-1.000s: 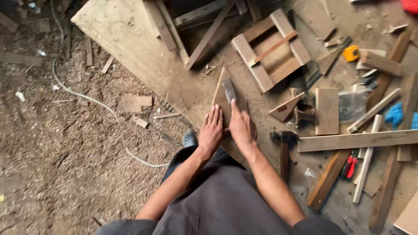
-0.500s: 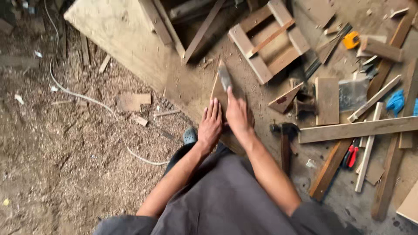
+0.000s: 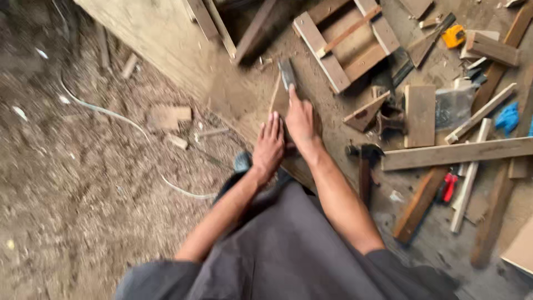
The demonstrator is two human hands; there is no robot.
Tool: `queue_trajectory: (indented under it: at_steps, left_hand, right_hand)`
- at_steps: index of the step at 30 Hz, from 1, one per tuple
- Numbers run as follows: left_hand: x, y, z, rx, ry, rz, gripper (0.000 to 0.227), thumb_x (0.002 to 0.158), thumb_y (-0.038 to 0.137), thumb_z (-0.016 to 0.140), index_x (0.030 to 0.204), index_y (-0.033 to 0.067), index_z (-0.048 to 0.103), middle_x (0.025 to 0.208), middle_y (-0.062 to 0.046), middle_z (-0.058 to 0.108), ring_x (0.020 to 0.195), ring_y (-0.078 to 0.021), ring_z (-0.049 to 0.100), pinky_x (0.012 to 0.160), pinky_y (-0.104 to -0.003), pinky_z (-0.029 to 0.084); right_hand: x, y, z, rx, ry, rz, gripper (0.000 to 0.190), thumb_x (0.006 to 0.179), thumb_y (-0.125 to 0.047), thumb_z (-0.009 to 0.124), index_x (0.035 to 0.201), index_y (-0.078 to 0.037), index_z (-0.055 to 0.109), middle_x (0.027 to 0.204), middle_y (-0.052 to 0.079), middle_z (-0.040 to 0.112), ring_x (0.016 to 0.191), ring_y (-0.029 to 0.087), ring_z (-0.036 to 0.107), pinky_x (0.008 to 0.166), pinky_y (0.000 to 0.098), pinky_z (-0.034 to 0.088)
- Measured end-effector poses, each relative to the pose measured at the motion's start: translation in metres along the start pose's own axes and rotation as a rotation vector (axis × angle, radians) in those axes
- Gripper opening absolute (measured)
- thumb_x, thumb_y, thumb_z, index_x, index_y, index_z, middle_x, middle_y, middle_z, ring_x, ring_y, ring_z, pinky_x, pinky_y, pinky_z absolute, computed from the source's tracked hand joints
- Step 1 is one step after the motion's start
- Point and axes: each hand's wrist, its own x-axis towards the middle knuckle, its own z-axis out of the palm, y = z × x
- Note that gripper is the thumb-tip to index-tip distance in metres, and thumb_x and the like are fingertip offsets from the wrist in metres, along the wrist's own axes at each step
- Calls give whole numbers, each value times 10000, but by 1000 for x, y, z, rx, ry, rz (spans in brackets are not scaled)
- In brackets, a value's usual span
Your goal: The person uses a hammer and chisel to carve a triangular shape into a rectangular piece of wood. They then use a metal file to smooth the edges of the carved piece.
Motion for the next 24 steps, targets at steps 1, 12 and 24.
queue_trajectory:
  at_steps: [1,12,24]
  left_hand:
    - [6,-6,-4,-62,-41,-3,718,1014,395,491,1542,-69,347,1656,-236,246,1555,-352,217,1237,-477,231]
    - [16,-15,3,-36,93,0,600,984,153,446,1549,-35,371,1653,-227,256,1544,-327,216,1237,-480,231]
    - [-5,-6,16,-257,-26,-14,701,972,365,453,1506,-77,358,1634,-235,250,1532,-350,228,1223,-496,213]
  right_hand:
    - [4,-3,0,-53,16,13,551,910,-84,557,1459,-124,563,890,303,683,754,508,658,618,579,536]
    - [11,-17,-10,-7,-163,122,565,978,-99,494,1540,-150,458,822,255,682,714,421,716,579,542,575]
    - [-18,-14,-1,78,-11,-4,529,1019,-111,538,1543,-123,478,865,254,666,763,421,679,650,520,542]
